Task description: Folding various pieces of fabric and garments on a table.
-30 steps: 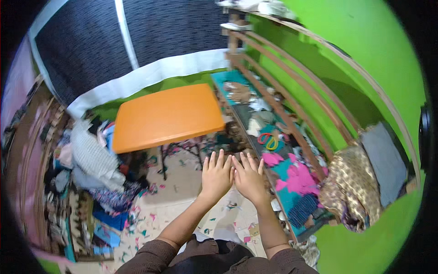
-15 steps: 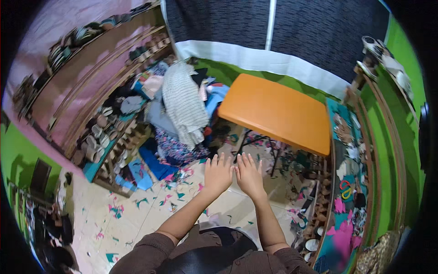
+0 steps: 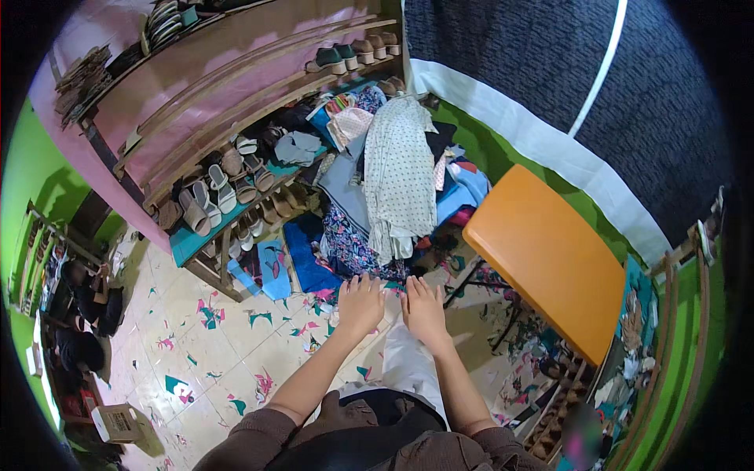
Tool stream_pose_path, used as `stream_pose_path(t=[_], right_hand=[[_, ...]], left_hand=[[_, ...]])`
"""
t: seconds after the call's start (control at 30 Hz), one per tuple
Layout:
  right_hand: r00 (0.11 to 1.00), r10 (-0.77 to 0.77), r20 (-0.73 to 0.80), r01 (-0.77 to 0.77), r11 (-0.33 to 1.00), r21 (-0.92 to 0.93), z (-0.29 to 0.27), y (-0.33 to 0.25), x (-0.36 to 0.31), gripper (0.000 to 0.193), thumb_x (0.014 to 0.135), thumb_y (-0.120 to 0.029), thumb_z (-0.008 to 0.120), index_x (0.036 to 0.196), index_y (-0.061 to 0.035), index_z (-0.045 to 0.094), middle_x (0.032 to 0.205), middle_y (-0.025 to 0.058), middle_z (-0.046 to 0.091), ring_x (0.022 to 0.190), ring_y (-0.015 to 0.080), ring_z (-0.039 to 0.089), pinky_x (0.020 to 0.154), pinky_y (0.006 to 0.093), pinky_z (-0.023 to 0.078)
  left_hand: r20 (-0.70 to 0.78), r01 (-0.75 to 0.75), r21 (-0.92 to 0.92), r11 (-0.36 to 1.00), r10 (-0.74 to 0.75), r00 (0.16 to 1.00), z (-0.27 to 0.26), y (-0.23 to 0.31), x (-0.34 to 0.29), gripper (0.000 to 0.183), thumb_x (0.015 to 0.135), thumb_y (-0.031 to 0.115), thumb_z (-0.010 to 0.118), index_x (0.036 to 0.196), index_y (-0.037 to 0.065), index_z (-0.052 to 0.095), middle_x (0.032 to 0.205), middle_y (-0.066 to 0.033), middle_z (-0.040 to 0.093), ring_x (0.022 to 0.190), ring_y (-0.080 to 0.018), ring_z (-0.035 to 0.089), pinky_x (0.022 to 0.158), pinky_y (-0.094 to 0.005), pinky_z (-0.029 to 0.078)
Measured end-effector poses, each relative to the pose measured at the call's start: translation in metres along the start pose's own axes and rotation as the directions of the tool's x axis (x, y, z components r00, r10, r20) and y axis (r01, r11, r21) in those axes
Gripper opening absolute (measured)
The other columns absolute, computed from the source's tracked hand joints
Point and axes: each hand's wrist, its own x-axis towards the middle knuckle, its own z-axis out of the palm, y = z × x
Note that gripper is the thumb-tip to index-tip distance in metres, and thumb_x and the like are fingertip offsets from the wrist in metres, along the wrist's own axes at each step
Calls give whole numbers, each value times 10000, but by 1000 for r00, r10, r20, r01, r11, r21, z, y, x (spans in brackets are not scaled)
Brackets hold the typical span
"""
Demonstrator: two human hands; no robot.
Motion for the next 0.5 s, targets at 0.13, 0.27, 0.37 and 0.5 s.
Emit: stream_pose_path(t=[0.13,0.27,0.37,0.5], right_hand=[[999,-45,-15,44,999,-22,16,23,57,450,891,-245,417,1243,37,408,1264,190,454,1223,311,383,997,547,249],[996,-88,13,89,988,-124,26,57,121,498,862,-259,457,1254,41,386,1280,184,436,1229,313,371,993,559,244],[994,-88,71,96,988,-121,29,85,170,531,848,-291,482,1257,36,389,1272,184,443,1224,304,379,1002,551,233],[986,-112,126,125,988,-94,28,113,231,518,833,-297,504,1229,22,413,1225,179,476,1175,310,421,981,544,272]], left_hand=[[89,105,-11,994,-103,991,16,-9,48,417,875,329,418,1206,97,515,1244,-167,496,1143,-314,478,953,-480,332],[108,148,-48,988,-143,984,33,-6,111,419,867,324,430,1215,104,504,1234,-161,503,1115,-312,492,929,-464,347],[59,110,-33,993,-108,992,62,-10,164,416,836,332,477,1175,94,527,1198,-160,521,1080,-306,501,900,-457,356],[304,111,-62,992,-87,949,70,-24,234,410,819,346,505,1107,59,556,1099,-135,567,1027,-273,522,867,-460,368]])
